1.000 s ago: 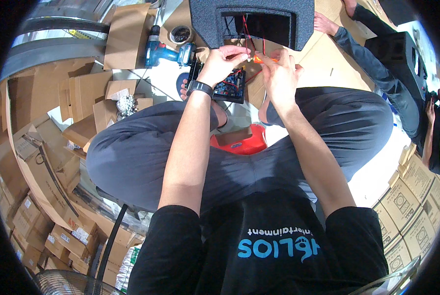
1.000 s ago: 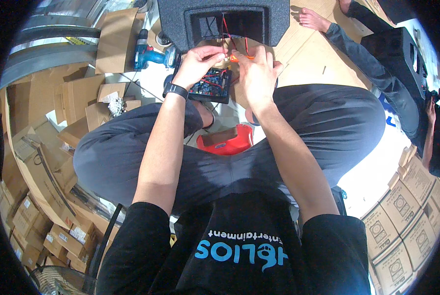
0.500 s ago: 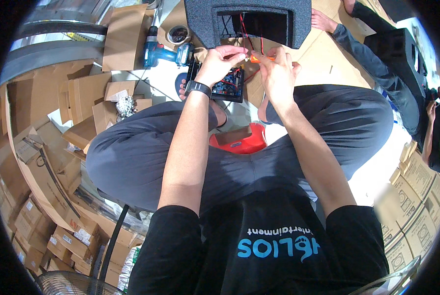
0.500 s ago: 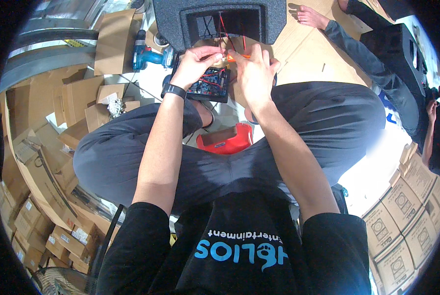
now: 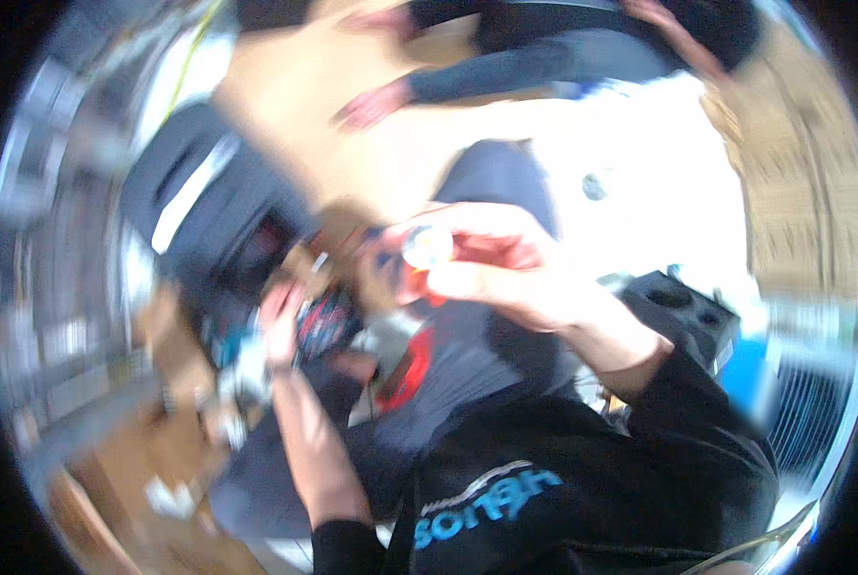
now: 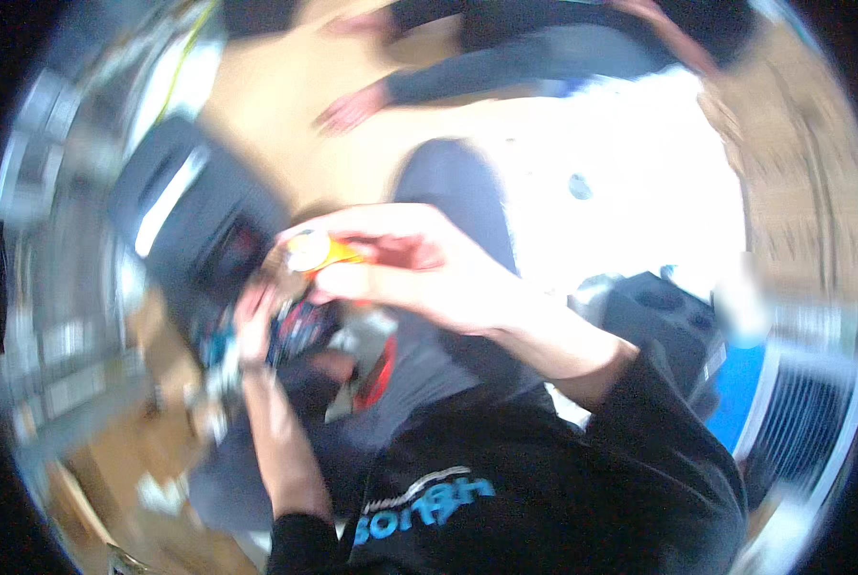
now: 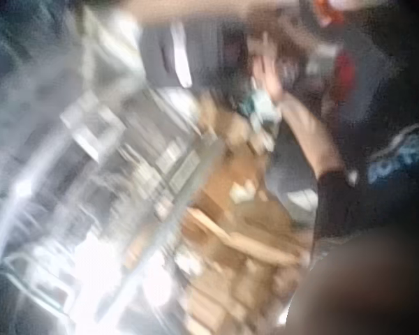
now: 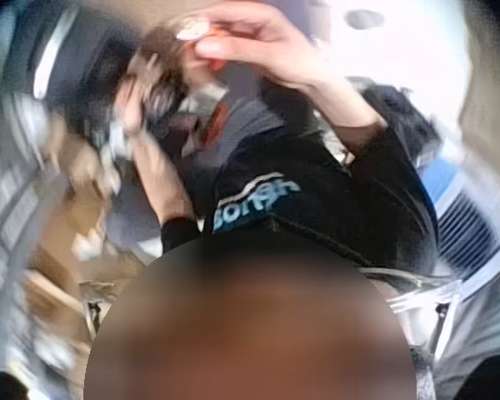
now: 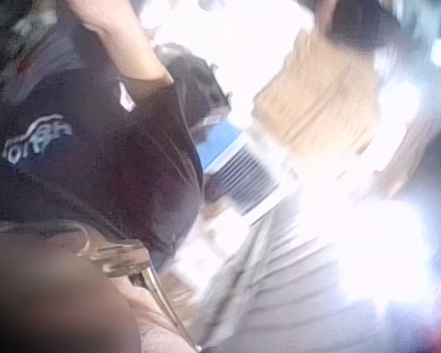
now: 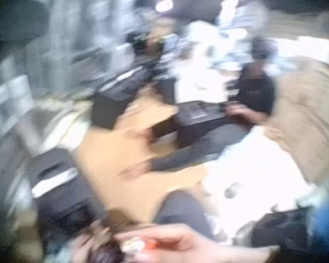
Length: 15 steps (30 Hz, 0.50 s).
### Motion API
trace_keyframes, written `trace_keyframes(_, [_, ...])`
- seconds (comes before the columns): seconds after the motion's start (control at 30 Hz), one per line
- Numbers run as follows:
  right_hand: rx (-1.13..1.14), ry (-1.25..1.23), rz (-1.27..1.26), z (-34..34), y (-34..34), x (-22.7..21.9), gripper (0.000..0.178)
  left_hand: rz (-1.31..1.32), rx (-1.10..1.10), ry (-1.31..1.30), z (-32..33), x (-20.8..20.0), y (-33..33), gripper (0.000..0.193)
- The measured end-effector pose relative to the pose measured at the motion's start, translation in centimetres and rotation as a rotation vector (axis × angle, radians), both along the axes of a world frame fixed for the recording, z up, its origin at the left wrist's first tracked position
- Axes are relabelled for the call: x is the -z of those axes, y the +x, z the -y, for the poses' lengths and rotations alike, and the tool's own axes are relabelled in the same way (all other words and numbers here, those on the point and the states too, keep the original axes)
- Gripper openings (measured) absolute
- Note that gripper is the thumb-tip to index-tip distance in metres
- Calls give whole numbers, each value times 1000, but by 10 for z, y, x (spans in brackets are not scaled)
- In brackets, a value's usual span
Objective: The person sits on the floor and assembles an electronic device by connecting wires to a circuit board and securing the casing. They use a screwdriver to tighten screws and a power drill nearby. The person then places the assembled unit on the floor.
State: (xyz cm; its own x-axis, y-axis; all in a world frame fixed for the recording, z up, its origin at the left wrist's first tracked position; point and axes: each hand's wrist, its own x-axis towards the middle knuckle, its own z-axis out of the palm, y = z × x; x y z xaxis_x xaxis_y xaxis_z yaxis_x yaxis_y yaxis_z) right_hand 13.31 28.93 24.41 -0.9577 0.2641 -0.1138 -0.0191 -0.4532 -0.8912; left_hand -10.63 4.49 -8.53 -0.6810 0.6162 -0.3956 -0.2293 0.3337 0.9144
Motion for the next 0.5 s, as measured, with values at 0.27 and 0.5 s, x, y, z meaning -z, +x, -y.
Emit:
trace_keyframes(0.27, [868, 146, 48, -121, 163, 121, 42, 311, 48, -22, 10, -19, -22, 47])
trace_keyframes(0.5, [863, 293, 1013, -37, 202, 365, 31, 247, 96, -342, 6, -43, -47, 39])
